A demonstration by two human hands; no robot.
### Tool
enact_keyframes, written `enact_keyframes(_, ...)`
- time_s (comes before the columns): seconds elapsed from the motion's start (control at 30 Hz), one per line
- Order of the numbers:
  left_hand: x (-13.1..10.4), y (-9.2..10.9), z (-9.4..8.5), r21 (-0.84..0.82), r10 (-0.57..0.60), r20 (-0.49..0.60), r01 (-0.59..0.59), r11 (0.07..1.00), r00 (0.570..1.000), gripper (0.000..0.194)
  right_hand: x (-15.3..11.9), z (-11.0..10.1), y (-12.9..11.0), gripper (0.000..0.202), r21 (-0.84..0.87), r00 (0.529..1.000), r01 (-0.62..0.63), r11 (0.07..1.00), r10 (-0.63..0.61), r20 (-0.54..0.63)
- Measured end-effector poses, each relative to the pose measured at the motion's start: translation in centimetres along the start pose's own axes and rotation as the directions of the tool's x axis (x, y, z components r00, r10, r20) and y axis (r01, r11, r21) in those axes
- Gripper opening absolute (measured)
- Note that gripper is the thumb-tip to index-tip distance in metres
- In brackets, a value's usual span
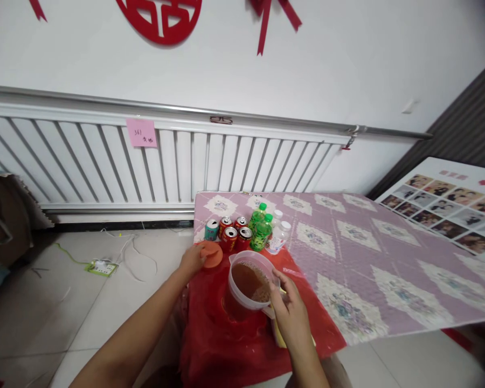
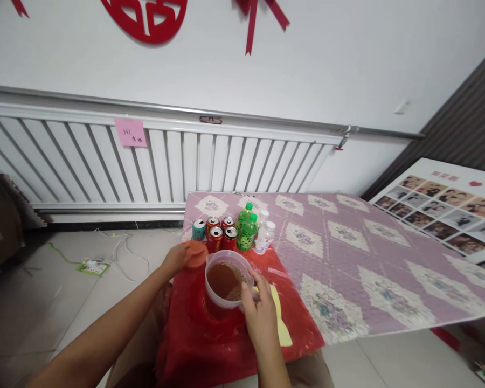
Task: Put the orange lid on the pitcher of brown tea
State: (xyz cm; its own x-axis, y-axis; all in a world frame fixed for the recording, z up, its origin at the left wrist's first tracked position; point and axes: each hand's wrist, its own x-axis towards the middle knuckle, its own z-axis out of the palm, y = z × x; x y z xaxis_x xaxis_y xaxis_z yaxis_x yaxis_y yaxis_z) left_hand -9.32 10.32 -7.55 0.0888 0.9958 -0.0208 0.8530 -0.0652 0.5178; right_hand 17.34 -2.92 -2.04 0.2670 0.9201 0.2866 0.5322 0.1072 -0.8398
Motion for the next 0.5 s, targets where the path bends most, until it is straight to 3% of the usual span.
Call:
enact_keyframes(0.27, 3.1, 0.3, 1.2, 0.175, -0.021, 0.118, 0.0, 0.985, 0.993, 0.036, 0.0, -0.1, -0.2, 0.045, -0.008, 1.0, 0.017, 1.0, -0.017, -0.006)
enact_keyframes(0.5, 3.2, -0.6, 1.7, -0.008, 0.005, 0.117, -0.004, 1.0, 0.993, 0.034, -0.1, -0.1, -0.2, 0.041, 0.018, 1.0, 0.012, 1.0, -0.011, -0.025)
